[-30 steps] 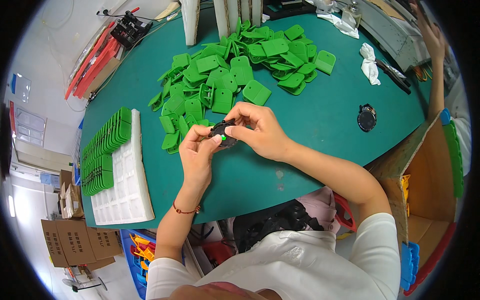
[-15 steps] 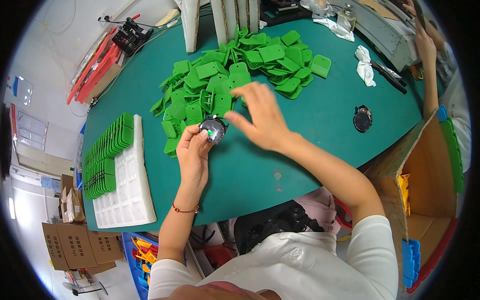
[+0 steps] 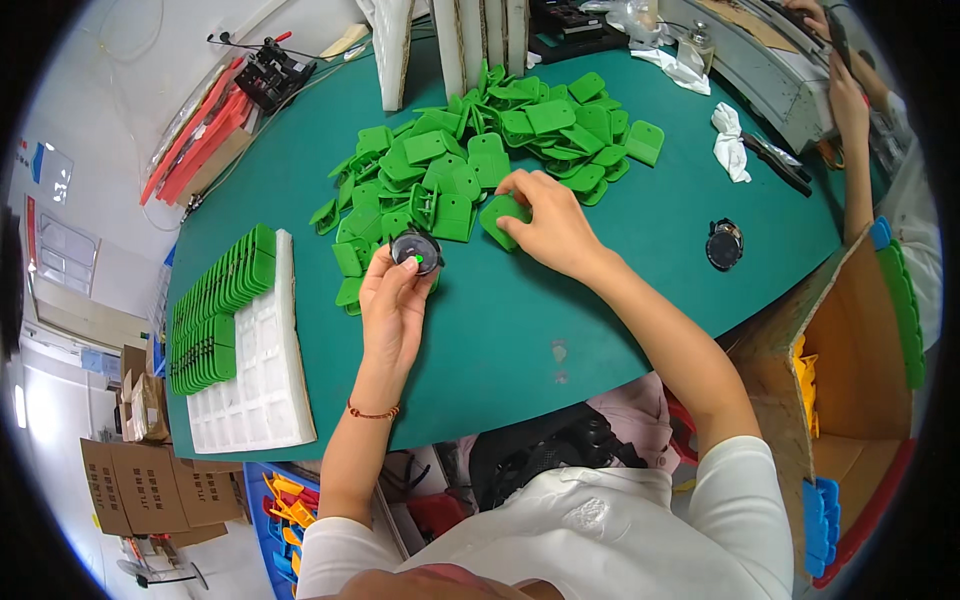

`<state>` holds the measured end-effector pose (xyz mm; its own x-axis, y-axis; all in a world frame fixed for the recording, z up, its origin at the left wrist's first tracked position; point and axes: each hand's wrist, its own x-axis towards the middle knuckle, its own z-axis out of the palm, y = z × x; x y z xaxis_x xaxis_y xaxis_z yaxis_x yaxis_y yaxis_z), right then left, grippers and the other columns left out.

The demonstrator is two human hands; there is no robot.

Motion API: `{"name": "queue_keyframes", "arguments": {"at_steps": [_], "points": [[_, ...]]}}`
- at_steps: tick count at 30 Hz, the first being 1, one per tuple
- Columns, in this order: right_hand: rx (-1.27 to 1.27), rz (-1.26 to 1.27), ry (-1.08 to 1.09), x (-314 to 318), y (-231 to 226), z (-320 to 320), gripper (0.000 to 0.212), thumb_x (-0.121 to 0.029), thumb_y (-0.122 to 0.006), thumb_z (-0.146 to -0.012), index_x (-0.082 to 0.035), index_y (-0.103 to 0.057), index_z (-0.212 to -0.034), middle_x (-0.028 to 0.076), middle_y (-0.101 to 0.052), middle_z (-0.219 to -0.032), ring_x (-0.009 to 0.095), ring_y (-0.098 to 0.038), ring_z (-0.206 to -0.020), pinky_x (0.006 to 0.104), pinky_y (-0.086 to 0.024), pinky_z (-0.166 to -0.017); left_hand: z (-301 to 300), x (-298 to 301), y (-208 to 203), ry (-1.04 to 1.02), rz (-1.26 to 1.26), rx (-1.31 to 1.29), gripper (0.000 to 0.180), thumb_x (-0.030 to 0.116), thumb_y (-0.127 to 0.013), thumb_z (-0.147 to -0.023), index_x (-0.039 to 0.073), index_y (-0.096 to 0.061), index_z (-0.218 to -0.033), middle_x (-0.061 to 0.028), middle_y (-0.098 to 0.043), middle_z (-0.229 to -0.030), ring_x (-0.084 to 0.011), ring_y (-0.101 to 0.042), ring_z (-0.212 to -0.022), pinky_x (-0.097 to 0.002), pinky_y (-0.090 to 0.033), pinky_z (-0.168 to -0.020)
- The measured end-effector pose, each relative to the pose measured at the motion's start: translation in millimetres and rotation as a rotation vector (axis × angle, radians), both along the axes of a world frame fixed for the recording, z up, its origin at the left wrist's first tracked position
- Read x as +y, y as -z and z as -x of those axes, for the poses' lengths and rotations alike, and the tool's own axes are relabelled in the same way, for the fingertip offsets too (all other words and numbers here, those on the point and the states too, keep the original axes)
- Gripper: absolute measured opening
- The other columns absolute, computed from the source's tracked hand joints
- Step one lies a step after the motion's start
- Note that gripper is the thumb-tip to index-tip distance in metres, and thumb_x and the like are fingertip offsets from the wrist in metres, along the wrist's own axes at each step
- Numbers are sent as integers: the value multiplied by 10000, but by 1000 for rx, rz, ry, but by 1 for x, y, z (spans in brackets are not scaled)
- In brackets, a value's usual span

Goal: Assembling green plastic casings onto small black electronic components at a workbench.

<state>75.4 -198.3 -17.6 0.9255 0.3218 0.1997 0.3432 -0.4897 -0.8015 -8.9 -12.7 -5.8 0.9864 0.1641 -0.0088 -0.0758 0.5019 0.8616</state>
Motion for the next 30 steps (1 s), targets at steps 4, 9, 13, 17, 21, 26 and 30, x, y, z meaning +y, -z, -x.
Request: {"name": "queue_keyframes", "arguments": {"at_steps": [4,9,13,17,21,26,30], "points": [[-95,-276,12,3,10,-2,198,-41,-640,-709,-44,-473,-815,48,-499,-907,144,-517,-837,255,-431,-767,1,0,2,-18,-107,22,142,38,-564,-801,33,-509,-932,-49,-577,-905,-116,-554,-840,-266,-471,-780],[271,-864,-98,-2,-3,-4,235,-12,-649,-699,-65,-474,-847,6,-491,-864,75,-505,-790,228,-426,-718,0,-1,2,-44,-128,31,175,12,-575,-798,13,-503,-958,-65,-595,-898,-97,-560,-798,-225,-455,-744],[341,-1018,-106,-4,-8,0,245,-11,-646,-698,-82,-481,-866,-8,-490,-852,72,-512,-785,216,-422,-715,0,-2,3,-41,-152,28,185,-10,-590,-785,-7,-508,-951,-80,-598,-881,-92,-564,-779,-213,-457,-724],[434,-1090,-146,-1,-8,4,234,-14,-649,-698,-97,-472,-825,-13,-481,-829,70,-506,-765,223,-426,-685,1,-2,5,-28,-232,22,162,28,-594,-785,10,-522,-930,-44,-593,-847,-95,-565,-774,-238,-470,-738],[450,-1084,-170,4,-4,8,231,-15,-652,-698,-103,-456,-784,-10,-475,-813,71,-496,-748,226,-427,-672,1,-3,3,-22,-216,39,162,-27,-602,-772,-15,-530,-916,-77,-603,-849,-81,-559,-762,-201,-453,-718],[425,-1015,-192,9,-3,13,238,-2,-660,-685,-91,-447,-742,18,-473,-829,82,-482,-747,227,-429,-672,1,-4,5,-2,-236,36,159,-34,-607,-766,-23,-535,-906,-74,-605,-839,-79,-560,-751,-196,-455,-713],[370,-977,-221,14,0,16,236,10,-658,-685,-79,-442,-722,26,-471,-840,91,-492,-771,235,-437,-684,2,-5,3,11,-274,58,163,-44,-607,-762,-26,-539,-909,-76,-606,-842,-81,-564,-758,-196,-457,-716]]}}
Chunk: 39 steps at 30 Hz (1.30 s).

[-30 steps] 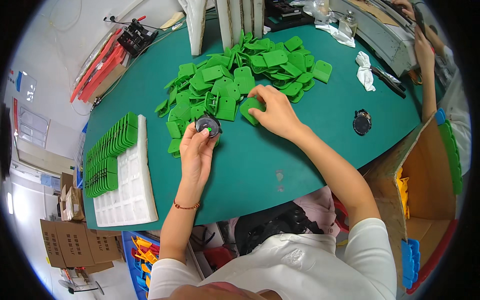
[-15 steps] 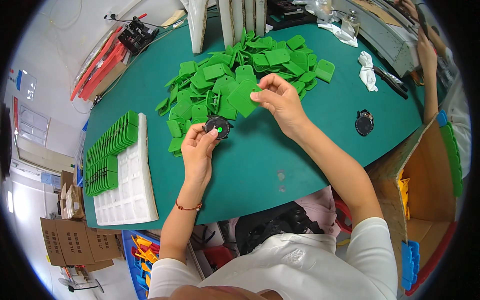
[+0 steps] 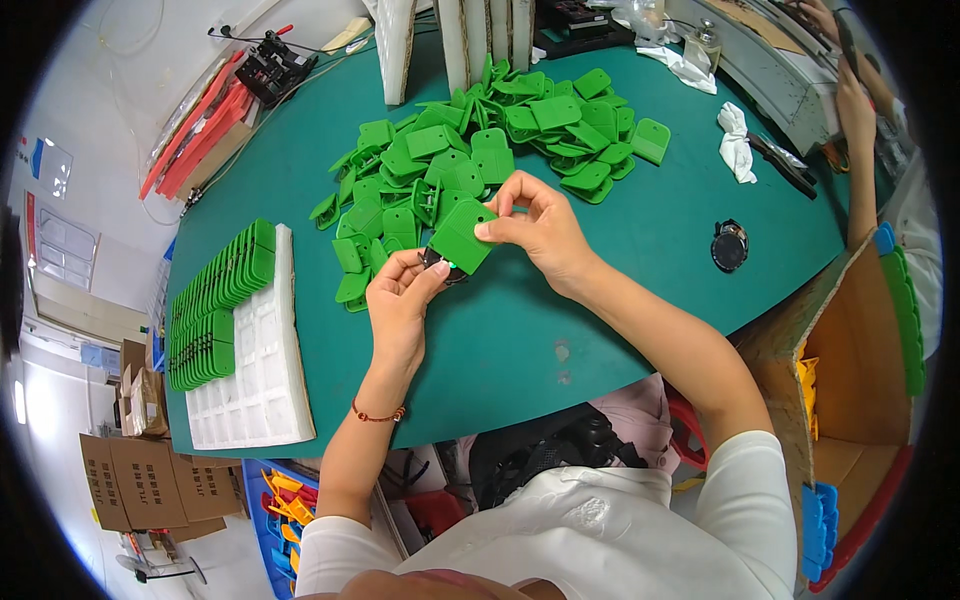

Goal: Assembling green plastic casings onto small black electronic components at a workbench.

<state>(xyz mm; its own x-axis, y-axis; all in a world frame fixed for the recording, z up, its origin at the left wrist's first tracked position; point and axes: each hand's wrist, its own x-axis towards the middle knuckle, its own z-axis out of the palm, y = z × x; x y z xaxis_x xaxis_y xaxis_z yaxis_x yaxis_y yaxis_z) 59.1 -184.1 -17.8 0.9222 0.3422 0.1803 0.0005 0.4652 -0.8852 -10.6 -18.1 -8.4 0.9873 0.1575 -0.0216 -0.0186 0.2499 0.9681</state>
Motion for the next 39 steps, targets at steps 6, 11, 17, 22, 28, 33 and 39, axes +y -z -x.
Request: {"name": "queue_keyframes", "arguments": {"at_steps": [6,11,17,22,28,33,39], "points": [[-75,44,-99,-2,-1,-3,232,-39,-615,-745,-79,-431,-881,23,-503,-882,125,-495,-942,269,-414,-793,-1,3,3,-12,41,-39,183,-52,-604,-759,-22,-540,-928,-79,-596,-878,-83,-558,-787,-204,-452,-741],[-918,1036,656,-25,0,-29,290,-60,-558,-719,-42,-485,-999,96,-505,-1036,264,-455,-1046,377,-362,-885,1,11,1,52,297,-96,190,-12,-565,-782,0,-540,-969,-55,-585,-920,-109,-548,-829,-251,-446,-781],[-943,1390,940,-47,17,-48,270,-36,-640,-630,-59,-572,-890,128,-465,-1142,364,-354,-1143,441,-341,-890,-1,11,2,188,465,55,381,135,-581,-792,18,-455,-1132,-46,-535,-948,-174,-536,-848,-343,-459,-785],[-1051,1351,948,-41,13,-51,218,-46,-638,-665,-55,-575,-873,109,-520,-1086,312,-415,-1097,420,-353,-875,-3,11,11,328,462,219,272,106,-564,-835,13,-491,-1080,-52,-568,-956,-148,-567,-810,-308,-488,-760],[114,175,-5,-24,-3,-30,257,-234,-379,-906,-53,-501,-1043,122,-597,-953,208,-587,-813,300,-477,-636,-1,-2,8,310,290,245,322,-7,-677,-721,14,-506,-993,-68,-616,-894,-108,-591,-777,-241,-488,-729],[403,-83,-432,-16,-4,-26,435,-387,-324,-919,-21,-459,-1111,161,-590,-977,172,-581,-722,239,-468,-577,1,-1,6,261,105,150,320,-28,-675,-709,2,-510,-982,-78,-624,-895,-101,-589,-772,-219,-478,-725],[7,432,-183,-12,-3,-18,391,-393,-411,-905,-30,-548,-854,80,-613,-678,92,-497,-442,195,-358,-392,1,-4,3,278,47,157,328,-36,-676,-704,-4,-516,-988,-74,-625,-886,-94,-586,-768,-215,-476,-718]]}}
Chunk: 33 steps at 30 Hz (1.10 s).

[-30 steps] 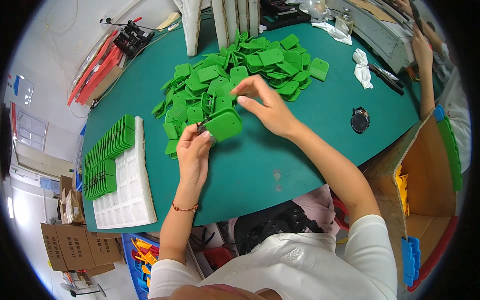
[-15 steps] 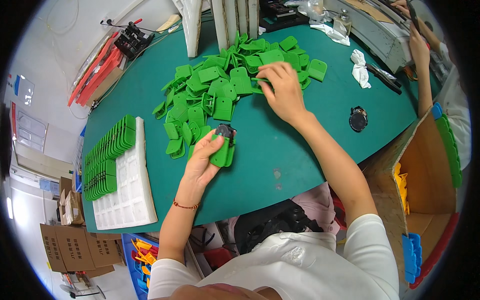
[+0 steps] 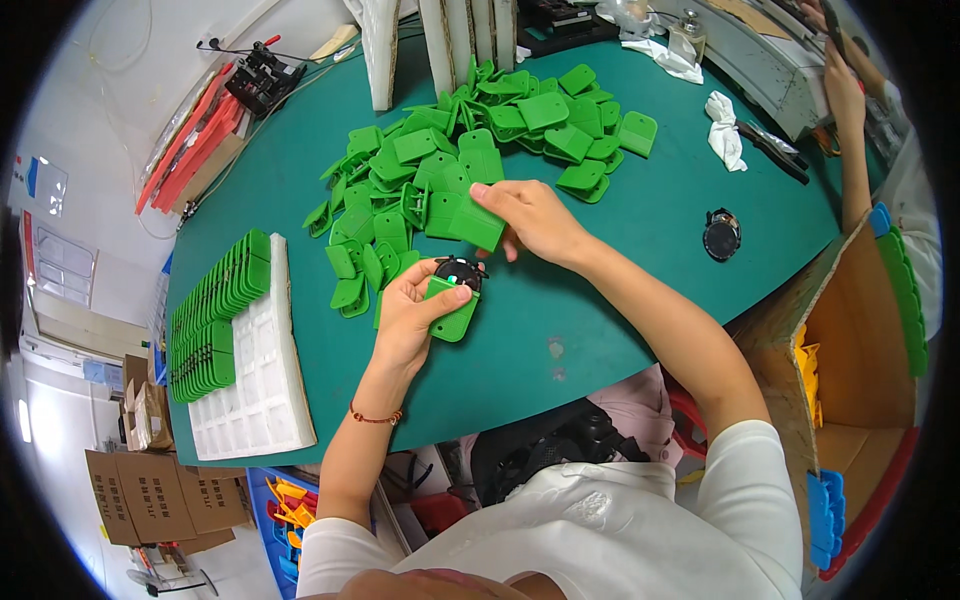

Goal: Assembling green plastic casings onto small black electronic components at a workbench.

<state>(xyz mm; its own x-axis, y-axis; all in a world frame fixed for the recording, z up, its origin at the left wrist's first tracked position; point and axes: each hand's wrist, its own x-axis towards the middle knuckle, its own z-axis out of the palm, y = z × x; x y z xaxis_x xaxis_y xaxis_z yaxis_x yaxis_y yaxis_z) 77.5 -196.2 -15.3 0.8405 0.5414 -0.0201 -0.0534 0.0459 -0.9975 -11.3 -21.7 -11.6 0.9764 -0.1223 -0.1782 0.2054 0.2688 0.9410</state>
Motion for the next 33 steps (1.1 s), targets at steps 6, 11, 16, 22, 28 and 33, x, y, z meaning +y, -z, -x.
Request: {"name": "queue_keyframes", "arguments": {"at_steps": [6,11,16,22,28,33], "points": [[-191,69,134,2,4,9,435,-385,-450,-894,-18,-568,-693,6,-504,-523,68,-447,-379,219,-335,-364,1,-2,1,4,-30,9,342,-21,-681,-706,-25,-515,-1006,-74,-628,-872,-91,-588,-747,-209,-481,-697],[-244,26,187,9,3,16,431,-379,-438,-901,-17,-570,-709,11,-501,-517,70,-450,-381,223,-347,-369,2,-3,-1,-50,-58,-18,364,-13,-684,-709,-40,-505,-1025,-81,-629,-872,-93,-590,-738,-212,-484,-678],[-239,47,102,10,-2,22,413,-358,-435,-907,-13,-576,-728,22,-521,-526,82,-459,-386,228,-358,-375,2,-4,-1,-54,-88,-44,370,-9,-685,-710,-46,-503,-1030,-87,-630,-873,-97,-592,-737,-214,-486,-672],[-277,69,79,12,-1,25,409,-341,-433,-909,0,-575,-736,36,-518,-512,93,-466,-381,237,-366,-372,3,-4,3,-63,-128,-51,350,-10,-682,-713,-48,-510,-1016,-90,-631,-875,-94,-590,-740,-210,-483,-672],[-271,41,78,11,0,25,395,-328,-440,-908,4,-580,-744,40,-524,-516,94,-470,-380,240,-369,-370,4,-7,0,-94,-139,-72,338,-14,-676,-718,-49,-512,-1011,-91,-632,-876,-94,-590,-737,-209,-483,-668],[-268,20,57,5,-2,22,380,-319,-454,-902,4,-584,-749,40,-529,-522,89,-465,-379,237,-366,-368,2,-12,-3,-92,-128,-72,328,-13,-672,-723,-46,-513,-1008,-88,-630,-876,-94,-590,-737,-211,-484,-668]]}}
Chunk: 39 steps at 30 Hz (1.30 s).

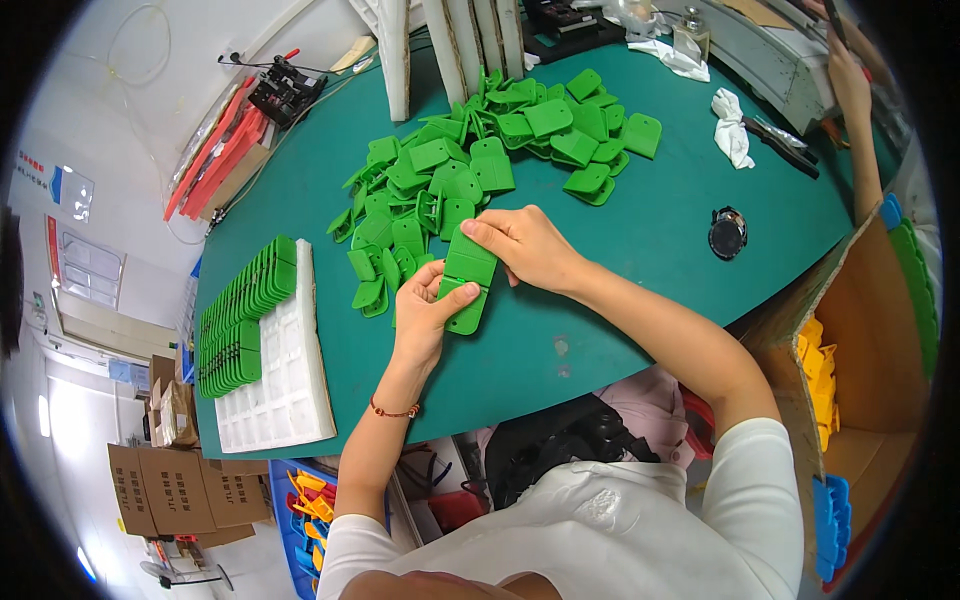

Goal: Assembling green plastic casings onto small black electronic components at a workbench.

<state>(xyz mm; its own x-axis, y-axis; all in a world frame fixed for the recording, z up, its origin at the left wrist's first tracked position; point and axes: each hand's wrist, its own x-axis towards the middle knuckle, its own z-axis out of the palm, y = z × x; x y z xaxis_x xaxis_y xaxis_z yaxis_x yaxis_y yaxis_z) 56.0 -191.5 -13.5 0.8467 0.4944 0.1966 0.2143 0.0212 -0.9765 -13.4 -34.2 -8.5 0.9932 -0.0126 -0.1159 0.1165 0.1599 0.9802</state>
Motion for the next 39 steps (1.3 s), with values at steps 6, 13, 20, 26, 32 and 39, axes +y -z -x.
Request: {"name": "queue_keyframes", "arguments": {"at_steps": [6,13,20,26,32,39], "points": [[28,-80,-50,13,9,0,330,-331,-493,-884,-15,-585,-863,0,-492,-528,76,-460,-391,209,-347,-362,4,14,-4,0,-40,-84,331,7,-690,-711,-23,-530,-999,-72,-626,-879,-97,-580,-781,-216,-475,-697],[88,-204,-142,5,9,-5,676,-589,-254,-871,1,-398,-1169,145,-595,-1030,99,-497,-482,192,-404,-439,7,77,-58,-207,-535,-369,328,126,-745,-664,-1,-576,-915,-26,-583,-855,-92,-531,-803,-231,-425,-719],[-12,-176,-134,12,11,-6,500,-448,-301,-916,9,-474,-1022,117,-612,-896,100,-505,-516,203,-399,-475,62,230,-96,-760,-1523,-107,356,242,-747,-583,-11,-616,-796,-105,-613,-692,-185,-585,-614,-298,-455,-580],[-428,-109,15,5,-44,31,285,-188,-429,-876,-1,-519,-682,56,-477,-538,121,-487,-495,246,-367,-460,77,289,-61,-813,-1802,102,388,299,-746,-561,-6,-628,-769,-133,-627,-711,-267,-598,-626,-346,-466,-576],[-335,-635,-108,12,-167,134,324,-257,-230,-953,-75,-393,-740,27,-502,-591,92,-347,-433,198,-271,-393,68,294,-55,-866,-1873,20,350,302,-726,-608,20,-626,-789,-96,-621,-748,-288,-493,-787,-392,-432,-658],[-591,-975,-744,6,-154,119,208,-349,-339,-933,-143,-366,-942,-3,-647,-654,153,-378,-738,192,-315,-640,71,304,-37,-882,-1936,-73,254,239,-721,-611,58,-587,-728,-59,-566,-717,-273,-481,-746,-384,-400,-678]]}}
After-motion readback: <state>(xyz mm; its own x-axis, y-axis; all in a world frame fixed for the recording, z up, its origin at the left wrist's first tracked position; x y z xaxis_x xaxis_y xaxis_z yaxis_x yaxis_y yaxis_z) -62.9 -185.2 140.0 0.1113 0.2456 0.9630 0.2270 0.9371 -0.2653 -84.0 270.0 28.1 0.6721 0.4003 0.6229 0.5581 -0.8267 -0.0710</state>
